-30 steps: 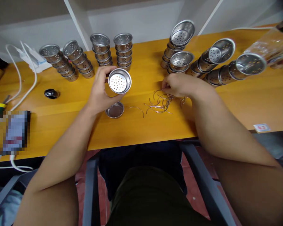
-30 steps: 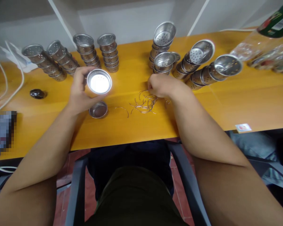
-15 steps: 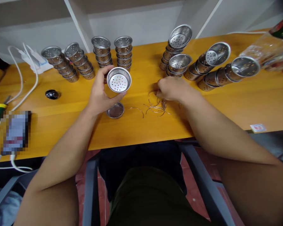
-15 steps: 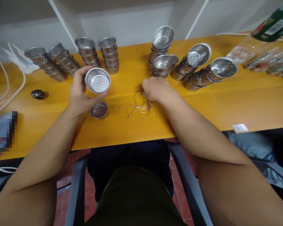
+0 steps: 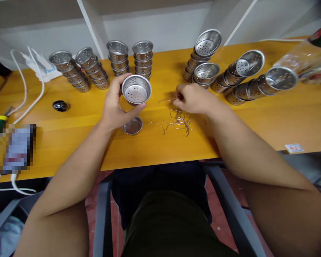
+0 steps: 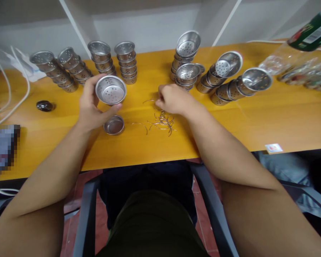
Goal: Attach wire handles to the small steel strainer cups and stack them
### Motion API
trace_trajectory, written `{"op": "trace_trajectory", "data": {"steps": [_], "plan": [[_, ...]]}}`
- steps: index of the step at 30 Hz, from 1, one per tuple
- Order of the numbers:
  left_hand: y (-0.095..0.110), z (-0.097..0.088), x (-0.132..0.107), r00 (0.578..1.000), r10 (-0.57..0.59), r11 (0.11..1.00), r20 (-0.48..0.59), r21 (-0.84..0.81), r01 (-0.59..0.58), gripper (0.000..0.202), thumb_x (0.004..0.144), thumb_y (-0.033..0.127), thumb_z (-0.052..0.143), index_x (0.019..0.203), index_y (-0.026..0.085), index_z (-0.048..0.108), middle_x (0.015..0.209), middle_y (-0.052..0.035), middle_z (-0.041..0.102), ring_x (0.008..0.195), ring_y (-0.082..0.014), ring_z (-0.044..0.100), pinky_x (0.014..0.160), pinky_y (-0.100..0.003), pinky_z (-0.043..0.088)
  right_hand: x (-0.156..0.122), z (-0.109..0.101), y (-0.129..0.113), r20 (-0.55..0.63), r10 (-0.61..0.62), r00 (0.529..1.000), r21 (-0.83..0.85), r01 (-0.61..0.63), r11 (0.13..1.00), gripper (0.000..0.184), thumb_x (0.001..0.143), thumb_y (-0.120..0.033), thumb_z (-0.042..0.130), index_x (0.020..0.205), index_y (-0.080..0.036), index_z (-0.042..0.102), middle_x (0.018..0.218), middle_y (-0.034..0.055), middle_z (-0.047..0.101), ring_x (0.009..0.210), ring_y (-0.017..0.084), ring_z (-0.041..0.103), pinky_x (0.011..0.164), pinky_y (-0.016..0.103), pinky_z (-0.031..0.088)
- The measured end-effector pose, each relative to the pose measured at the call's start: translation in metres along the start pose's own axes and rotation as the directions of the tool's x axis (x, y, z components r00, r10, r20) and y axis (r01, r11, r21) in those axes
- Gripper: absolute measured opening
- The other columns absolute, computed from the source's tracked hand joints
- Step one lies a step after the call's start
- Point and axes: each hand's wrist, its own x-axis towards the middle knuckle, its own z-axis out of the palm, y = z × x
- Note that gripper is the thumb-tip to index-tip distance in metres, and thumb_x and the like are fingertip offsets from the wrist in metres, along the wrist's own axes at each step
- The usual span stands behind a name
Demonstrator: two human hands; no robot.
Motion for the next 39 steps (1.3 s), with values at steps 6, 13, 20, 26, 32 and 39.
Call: {"op": "trace_trajectory", "data": {"steps": [6, 13, 20, 26, 32, 39], "plan": [[-0.006, 0.009, -0.003, 1.0, -0.016, 0.997, -0.014, -0.075, 0.015, 0.093, 0.096, 0.106, 0.084, 0.157, 0.04, 0.061, 0.14, -0.0074, 0.081, 0.125, -0.0352, 0.087, 0.101, -0.061, 0.077, -0.007, -0.008, 0.014, -0.159, -0.041, 0.986, 0.426, 0.106, 0.898, 0.01, 0.102, -0.024, 0.069, 0.112, -0.026, 0.071, 0.112, 0.0155, 0.086, 0.098, 0.03, 0.075, 0.093, 0.046, 0.063], [-0.012, 0.011, -0.008, 1.0, -0.028, 0.992, 0.007, -0.121, 0.029, 0.097, 0.097, 0.11, 0.08, 0.162, 0.041, 0.059, 0.146, -0.01, 0.08, 0.137, -0.0407, 0.087, 0.117, -0.069, 0.076, -0.012, -0.01, 0.015, -0.279, 0.06, 0.958, 0.696, 0.159, 0.701, 0.046, 0.102, -0.077, 0.088, 0.114, -0.034, 0.074, 0.1, 0.0135, 0.079, 0.099, 0.035, 0.066, 0.088, 0.054, 0.056], [-0.002, 0.008, -0.006, 1.0, -0.006, 0.998, -0.026, -0.061, 0.004, 0.093, 0.091, 0.091, 0.1, 0.16, 0.041, 0.061, 0.147, -0.0088, 0.076, 0.135, -0.0394, 0.084, 0.12, -0.071, 0.075, -0.016, -0.002, -0.008, -0.324, 0.064, 0.944, 0.769, 0.223, 0.599, 0.077, 0.095, -0.111, 0.078, 0.117, -0.037, 0.071, 0.082, 0.0019, 0.06, 0.078, 0.027, 0.052, 0.073, 0.048, 0.053], [-0.007, 0.011, -0.009, 0.998, -0.065, 0.996, -0.026, 0.056, 0.066, 0.091, 0.093, 0.081, 0.106, 0.16, 0.04, 0.058, 0.151, -0.0088, 0.076, 0.146, -0.0417, 0.079, 0.131, -0.076, 0.068, -0.013, 0.011, -0.032, -0.332, 0.061, 0.941, 0.798, 0.246, 0.55, 0.082, 0.094, -0.116, 0.071, 0.119, -0.038, 0.069, 0.085, 0.0019, 0.058, 0.075, 0.029, 0.056, 0.065, 0.046, 0.055], [0.0, 0.017, -0.011, 0.998, -0.042, 0.997, 0.041, -0.056, 0.045, 0.103, 0.087, 0.088, 0.109, 0.163, 0.042, 0.056, 0.152, -0.0095, 0.076, 0.143, -0.0416, 0.081, 0.126, -0.073, 0.071, -0.023, 0.009, -0.052, -0.351, 0.072, 0.934, 0.805, 0.262, 0.532, 0.074, 0.102, -0.108, 0.074, 0.122, -0.036, 0.075, 0.092, 0.0055, 0.061, 0.085, 0.031, 0.064, 0.071, 0.048, 0.064], [0.02, 0.026, -0.013, 0.99, -0.053, 0.99, 0.133, -0.12, 0.069, 0.107, 0.089, 0.098, 0.101, 0.168, 0.048, 0.048, 0.158, -0.0082, 0.071, 0.152, -0.0429, 0.081, 0.13, -0.073, 0.072, -0.028, 0.006, -0.074, -0.358, 0.02, 0.934, 0.81, 0.299, 0.504, 0.062, 0.105, -0.097, 0.079, 0.117, -0.036, 0.073, 0.095, 0.0044, 0.057, 0.089, 0.031, 0.06, 0.073, 0.044, 0.057]]}}
